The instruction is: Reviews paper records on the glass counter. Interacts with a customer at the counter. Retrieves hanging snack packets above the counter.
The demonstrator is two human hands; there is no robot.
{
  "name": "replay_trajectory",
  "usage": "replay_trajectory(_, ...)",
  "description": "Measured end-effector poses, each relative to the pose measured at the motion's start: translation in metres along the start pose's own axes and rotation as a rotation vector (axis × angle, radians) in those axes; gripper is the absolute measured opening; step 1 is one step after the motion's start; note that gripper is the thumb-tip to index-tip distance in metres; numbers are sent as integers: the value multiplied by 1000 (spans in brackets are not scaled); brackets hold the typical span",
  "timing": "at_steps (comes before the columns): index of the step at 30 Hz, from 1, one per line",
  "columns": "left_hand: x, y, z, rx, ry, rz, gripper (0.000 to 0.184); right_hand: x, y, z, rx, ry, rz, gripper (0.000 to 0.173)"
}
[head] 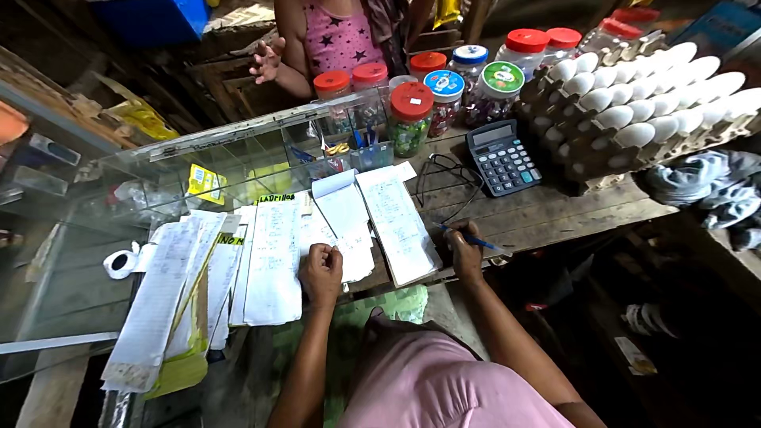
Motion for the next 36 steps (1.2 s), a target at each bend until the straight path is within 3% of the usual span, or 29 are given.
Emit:
replay_trajectory(9, 1, -1, 1, -5, 7, 6, 17, 1, 1, 3, 47, -32, -17, 11)
replay_trajectory(16, 4, 0, -2, 15, 56, -34, 22, -4, 5, 1, 64, 181, -66, 9)
replay_trajectory(30, 0, 2, -7, -8, -6, -22, 31, -3, 2, 10, 152, 316, -56, 11)
replay_trajectory(36, 1, 1, -5, -9, 9, -23, 30, -5, 4, 1, 70, 158, 7, 9)
Point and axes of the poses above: each hand's wrist, its own y-axis away from the middle knuckle, its own x-axis out of the back of the hand, z = x × y, the point moved 2 cm from there along -y, towards the middle knuckle, and after that the axes turned 15 degrees about -x, right-handed, at the moved point
